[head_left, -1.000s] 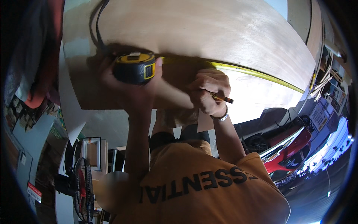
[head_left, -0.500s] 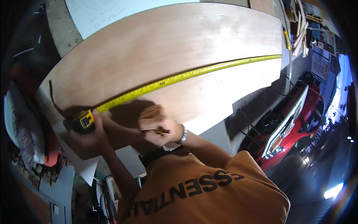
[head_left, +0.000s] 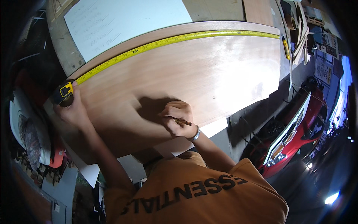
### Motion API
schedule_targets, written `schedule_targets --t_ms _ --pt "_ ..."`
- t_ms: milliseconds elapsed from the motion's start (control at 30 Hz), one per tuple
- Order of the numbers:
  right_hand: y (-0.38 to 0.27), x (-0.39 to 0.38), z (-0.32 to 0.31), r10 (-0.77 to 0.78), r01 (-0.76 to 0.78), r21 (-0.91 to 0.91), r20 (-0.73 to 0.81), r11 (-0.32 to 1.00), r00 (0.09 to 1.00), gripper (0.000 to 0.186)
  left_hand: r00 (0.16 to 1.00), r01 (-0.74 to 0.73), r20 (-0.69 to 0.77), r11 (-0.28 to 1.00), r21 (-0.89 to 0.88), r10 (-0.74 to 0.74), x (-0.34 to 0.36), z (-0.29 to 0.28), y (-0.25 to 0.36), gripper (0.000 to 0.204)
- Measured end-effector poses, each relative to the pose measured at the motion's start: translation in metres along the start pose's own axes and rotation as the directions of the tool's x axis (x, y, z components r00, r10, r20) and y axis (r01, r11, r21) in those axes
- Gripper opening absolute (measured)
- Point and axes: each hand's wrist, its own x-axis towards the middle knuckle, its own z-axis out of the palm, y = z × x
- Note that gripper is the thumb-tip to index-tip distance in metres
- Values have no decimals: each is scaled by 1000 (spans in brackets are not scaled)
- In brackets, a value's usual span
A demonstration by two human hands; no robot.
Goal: The person measures and marks a large sheet of plywood with a tape measure and pencil, then uses a utility knife and straightedge to cut the sheet along the marked lines. The person handles the plywood, tape measure, pencil, utility knife, and straightedge throughout the task.
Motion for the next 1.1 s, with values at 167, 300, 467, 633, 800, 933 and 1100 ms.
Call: schedule_targets --t_ms 167,300,467,633,800,933,1100 --pt "3 2 1 58 -57 21 -12 998 998 5 998 6 63 1000 -24 -5 -4 -2 -4 61" --pt "3 8 -1 58 -57 58 -8 997 998 5 982 -164 110 984 68 156 -1 -13 0 65" --pt "5 11 -4 31 -29 77 -23 997 999 7 972 -203 144 971 124 185 -5 -26 28 63" --pt "2 7 -5 106 -107 91 13 990 994 14 975 -140 196 969 201 100 -5 -29 39 62" --pt "4 10 -5 54 -55 101 7 993 999 19 946 -308 182 921 237 270 -5 -23 24 66" --pt "3 8 -9 63 -67 84 49 994 997 25 964 -10 265 989 151 -31 -4 -22 18 68" --pt "5 4 -12 65 -73 77 101 994 993 29 969 -11 242 962 274 -58 -1 -22 10 65"
